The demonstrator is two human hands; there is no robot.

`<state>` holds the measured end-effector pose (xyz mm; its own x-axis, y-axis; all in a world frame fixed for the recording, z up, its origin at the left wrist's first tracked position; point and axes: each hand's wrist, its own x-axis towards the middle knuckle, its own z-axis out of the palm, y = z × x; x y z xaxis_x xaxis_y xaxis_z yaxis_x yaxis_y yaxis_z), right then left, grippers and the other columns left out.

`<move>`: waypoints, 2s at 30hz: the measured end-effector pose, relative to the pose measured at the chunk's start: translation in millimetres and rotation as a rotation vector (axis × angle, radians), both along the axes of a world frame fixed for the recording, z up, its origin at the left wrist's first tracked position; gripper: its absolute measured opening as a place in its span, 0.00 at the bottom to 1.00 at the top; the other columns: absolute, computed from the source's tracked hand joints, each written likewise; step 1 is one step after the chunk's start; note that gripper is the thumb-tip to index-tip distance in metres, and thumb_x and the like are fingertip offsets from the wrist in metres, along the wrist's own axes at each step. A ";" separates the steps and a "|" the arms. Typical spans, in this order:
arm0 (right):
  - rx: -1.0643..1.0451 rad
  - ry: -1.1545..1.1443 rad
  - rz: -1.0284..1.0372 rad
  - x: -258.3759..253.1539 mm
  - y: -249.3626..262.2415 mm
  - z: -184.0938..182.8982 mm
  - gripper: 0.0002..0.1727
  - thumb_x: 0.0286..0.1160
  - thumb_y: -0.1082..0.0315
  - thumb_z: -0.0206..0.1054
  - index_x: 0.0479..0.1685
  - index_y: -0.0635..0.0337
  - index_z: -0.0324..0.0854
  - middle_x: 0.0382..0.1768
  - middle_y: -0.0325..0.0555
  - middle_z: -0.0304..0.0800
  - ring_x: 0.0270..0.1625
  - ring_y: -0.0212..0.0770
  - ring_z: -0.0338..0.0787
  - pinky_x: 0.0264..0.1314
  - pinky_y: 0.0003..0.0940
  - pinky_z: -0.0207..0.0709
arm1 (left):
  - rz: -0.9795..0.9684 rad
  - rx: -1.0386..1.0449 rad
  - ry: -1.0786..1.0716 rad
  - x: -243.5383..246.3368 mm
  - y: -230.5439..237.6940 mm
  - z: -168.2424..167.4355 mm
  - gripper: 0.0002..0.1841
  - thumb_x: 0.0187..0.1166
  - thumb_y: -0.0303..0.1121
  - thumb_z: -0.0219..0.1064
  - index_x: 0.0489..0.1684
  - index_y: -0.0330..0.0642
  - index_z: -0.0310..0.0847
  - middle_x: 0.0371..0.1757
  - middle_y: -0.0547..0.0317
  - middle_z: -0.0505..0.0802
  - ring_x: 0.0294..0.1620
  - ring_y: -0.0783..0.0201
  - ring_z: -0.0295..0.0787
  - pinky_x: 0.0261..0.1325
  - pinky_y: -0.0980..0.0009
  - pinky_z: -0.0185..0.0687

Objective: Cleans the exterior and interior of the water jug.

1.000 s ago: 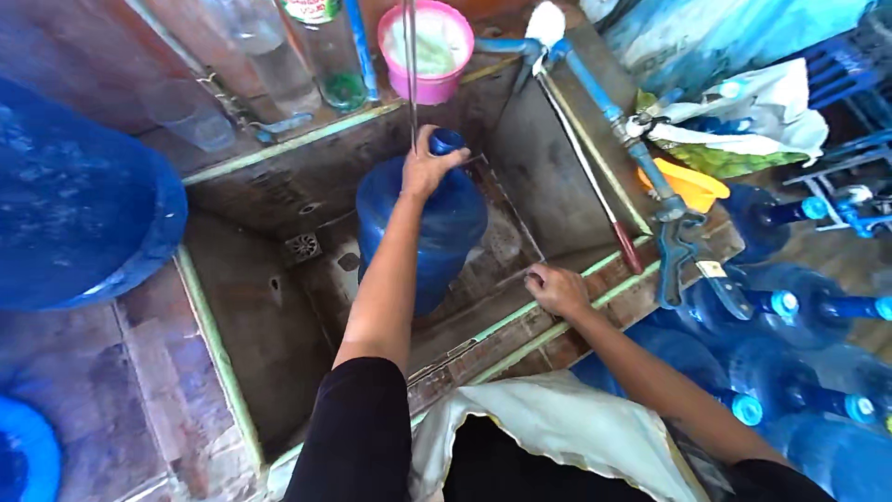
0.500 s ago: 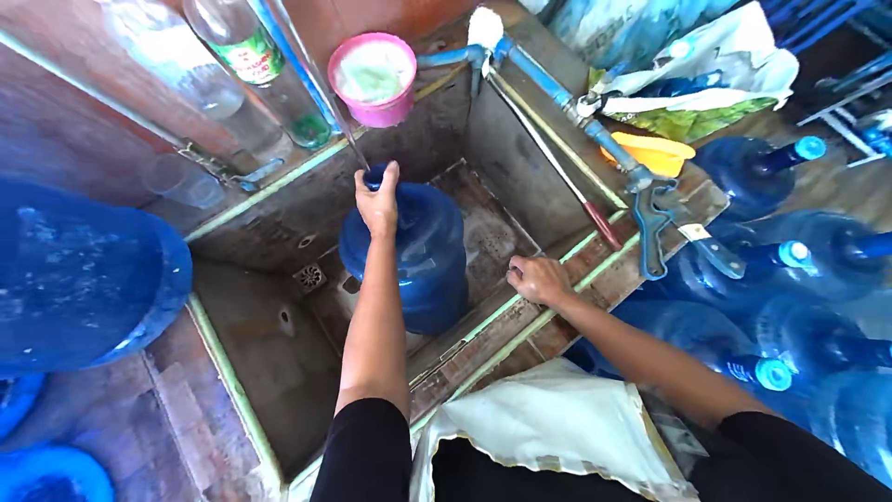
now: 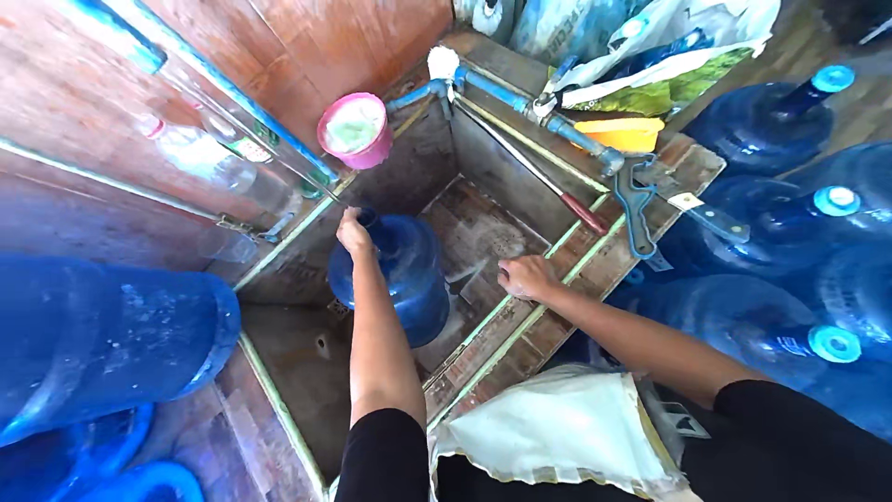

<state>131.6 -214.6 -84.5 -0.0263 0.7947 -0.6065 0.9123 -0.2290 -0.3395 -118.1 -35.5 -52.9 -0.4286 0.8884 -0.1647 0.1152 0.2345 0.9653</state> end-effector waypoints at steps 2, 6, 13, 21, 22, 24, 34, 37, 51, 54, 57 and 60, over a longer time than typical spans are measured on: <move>0.006 0.005 0.004 1.2 0.0 -1.5 0.23 0.90 0.53 0.51 0.63 0.58 0.84 0.60 0.60 0.91 0.67 0.62 0.87 0.68 0.64 0.74 | -0.180 -0.023 -0.108 -2.6 -5.5 6.9 0.14 0.81 0.40 0.57 0.41 0.38 0.81 0.35 0.54 0.88 0.36 0.62 0.85 0.43 0.58 0.83; -0.006 -0.010 0.012 0.3 0.2 2.7 0.23 0.91 0.52 0.51 0.64 0.57 0.83 0.60 0.59 0.91 0.67 0.61 0.88 0.67 0.64 0.75 | -0.466 -0.145 -0.272 -12.2 -2.3 18.5 0.13 0.82 0.36 0.49 0.30 0.47 0.77 0.26 0.61 0.89 0.29 0.66 0.86 0.35 0.65 0.83; -0.011 0.009 0.014 0.0 -0.2 4.1 0.23 0.90 0.52 0.52 0.68 0.56 0.83 0.61 0.59 0.90 0.68 0.61 0.87 0.69 0.64 0.74 | 0.033 -0.127 0.086 12.9 12.3 7.7 0.21 0.87 0.42 0.60 0.64 0.32 0.81 0.63 0.40 0.87 0.62 0.50 0.84 0.65 0.48 0.77; -0.038 0.037 0.030 4.0 -0.1 11.5 0.24 0.91 0.52 0.49 0.68 0.59 0.81 0.64 0.61 0.88 0.72 0.61 0.85 0.72 0.63 0.72 | -0.231 -0.051 -0.146 11.3 5.0 0.7 0.17 0.89 0.43 0.53 0.54 0.39 0.82 0.44 0.55 0.89 0.43 0.63 0.86 0.49 0.59 0.84; -0.039 0.036 0.030 4.7 -0.1 11.6 0.24 0.91 0.52 0.49 0.68 0.58 0.81 0.65 0.61 0.88 0.72 0.62 0.85 0.72 0.63 0.72 | -0.264 -0.102 -0.159 6.0 6.4 6.7 0.16 0.89 0.43 0.54 0.54 0.40 0.82 0.43 0.56 0.90 0.42 0.64 0.87 0.49 0.61 0.84; -0.035 0.045 0.022 4.7 -0.3 9.5 0.25 0.91 0.52 0.50 0.71 0.58 0.81 0.65 0.62 0.88 0.72 0.63 0.84 0.71 0.65 0.72 | -0.178 -0.181 -0.049 -0.9 9.8 19.3 0.19 0.88 0.43 0.60 0.62 0.37 0.80 0.52 0.51 0.89 0.49 0.61 0.86 0.55 0.59 0.83; 0.373 0.273 0.100 3.1 -28.2 -4.2 0.20 0.87 0.65 0.55 0.67 0.67 0.85 0.68 0.65 0.85 0.77 0.64 0.78 0.84 0.59 0.63 | -0.070 -0.002 0.021 -24.9 -81.5 20.6 0.18 0.87 0.43 0.57 0.41 0.38 0.87 0.35 0.59 0.92 0.36 0.67 0.87 0.48 0.62 0.84; 0.454 0.526 0.282 -24.5 -70.6 21.6 0.17 0.80 0.67 0.63 0.59 0.67 0.89 0.66 0.66 0.87 0.74 0.64 0.81 0.80 0.58 0.69 | -0.184 -0.049 -0.064 -63.3 -111.1 20.7 0.24 0.89 0.51 0.51 0.32 0.45 0.86 0.31 0.64 0.94 0.33 0.69 0.90 0.43 0.65 0.86; 0.320 0.406 0.392 -50.5 88.6 88.0 0.27 0.85 0.65 0.63 0.83 0.58 0.74 0.83 0.60 0.72 0.82 0.54 0.77 0.83 0.49 0.70 | -0.144 -0.480 0.515 -58.2 -92.7 54.4 0.19 0.90 0.40 0.56 0.52 0.32 0.87 0.54 0.34 0.91 0.62 0.37 0.86 0.66 0.36 0.74; 0.501 0.358 0.467 -63.9 176.6 110.7 0.28 0.86 0.59 0.64 0.84 0.57 0.73 0.82 0.61 0.73 0.83 0.58 0.75 0.83 0.58 0.69 | -0.156 -0.425 0.459 -79.7 -89.0 48.5 0.19 0.89 0.42 0.61 0.46 0.31 0.87 0.47 0.35 0.92 0.55 0.39 0.87 0.63 0.36 0.75; 0.564 0.322 0.495 -91.9 277.6 116.3 0.33 0.85 0.58 0.67 0.87 0.58 0.68 0.83 0.65 0.69 0.85 0.63 0.70 0.85 0.62 0.64 | -0.156 -0.436 0.427 -87.9 -89.7 44.8 0.18 0.87 0.43 0.64 0.42 0.33 0.88 0.43 0.39 0.92 0.52 0.43 0.89 0.61 0.38 0.76; 0.524 0.214 0.452 -113.1 375.7 98.0 0.37 0.81 0.58 0.70 0.89 0.57 0.65 0.84 0.72 0.64 0.85 0.73 0.65 0.82 0.74 0.59 | -0.133 -0.455 0.401 -89.3 -89.1 44.3 0.18 0.86 0.43 0.65 0.39 0.34 0.88 0.41 0.42 0.92 0.49 0.45 0.88 0.58 0.40 0.77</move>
<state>18.5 161.1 13.5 -0.4961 0.8632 -0.0933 0.7808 0.3966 -0.4828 -207.4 -124.6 -8.7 -0.4255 0.8173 -0.3885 0.5047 0.5707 0.6478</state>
